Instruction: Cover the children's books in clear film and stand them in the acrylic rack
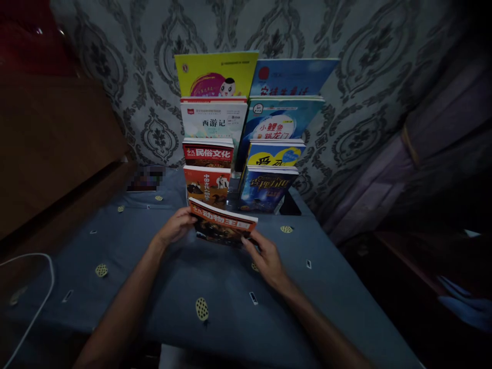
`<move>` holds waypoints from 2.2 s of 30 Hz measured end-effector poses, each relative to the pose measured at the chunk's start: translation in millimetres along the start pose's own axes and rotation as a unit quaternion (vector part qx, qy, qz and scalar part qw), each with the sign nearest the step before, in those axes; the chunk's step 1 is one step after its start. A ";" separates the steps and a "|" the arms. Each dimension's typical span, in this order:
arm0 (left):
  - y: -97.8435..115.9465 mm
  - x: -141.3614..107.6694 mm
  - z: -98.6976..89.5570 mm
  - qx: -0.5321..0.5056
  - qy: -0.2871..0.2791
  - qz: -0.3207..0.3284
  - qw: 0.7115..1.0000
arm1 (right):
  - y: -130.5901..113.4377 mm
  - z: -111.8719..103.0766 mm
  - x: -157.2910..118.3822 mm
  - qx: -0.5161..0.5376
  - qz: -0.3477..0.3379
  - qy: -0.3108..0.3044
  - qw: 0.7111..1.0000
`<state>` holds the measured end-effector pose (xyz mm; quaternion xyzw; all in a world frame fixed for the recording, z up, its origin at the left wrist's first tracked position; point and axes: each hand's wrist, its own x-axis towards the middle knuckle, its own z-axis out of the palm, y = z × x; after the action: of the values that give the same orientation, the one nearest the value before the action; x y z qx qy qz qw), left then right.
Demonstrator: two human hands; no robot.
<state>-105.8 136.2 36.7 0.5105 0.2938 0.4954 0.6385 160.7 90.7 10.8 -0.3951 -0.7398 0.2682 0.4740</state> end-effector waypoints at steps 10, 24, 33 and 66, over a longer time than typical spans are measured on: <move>64.8 52.6 8.5 0.088 0.121 0.276 0.949 | -18.8 8.4 97.9 -0.044 -0.130 0.094 0.986; 22.4 90.3 -29.8 0.139 0.180 0.283 0.932 | 32.0 35.7 124.8 -0.097 -0.108 0.071 0.987; 14.7 76.6 -15.6 0.508 0.362 0.289 0.726 | 48.2 37.7 124.7 -0.185 -0.042 0.063 0.980; 6.5 82.1 -19.1 0.546 0.344 0.249 0.722 | 64.8 50.3 130.2 -0.163 -0.056 0.051 0.984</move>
<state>-97.1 219.5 47.7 0.6197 0.5755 0.5320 -0.0422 105.1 234.0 4.1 -0.4381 -0.7693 0.0966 0.4548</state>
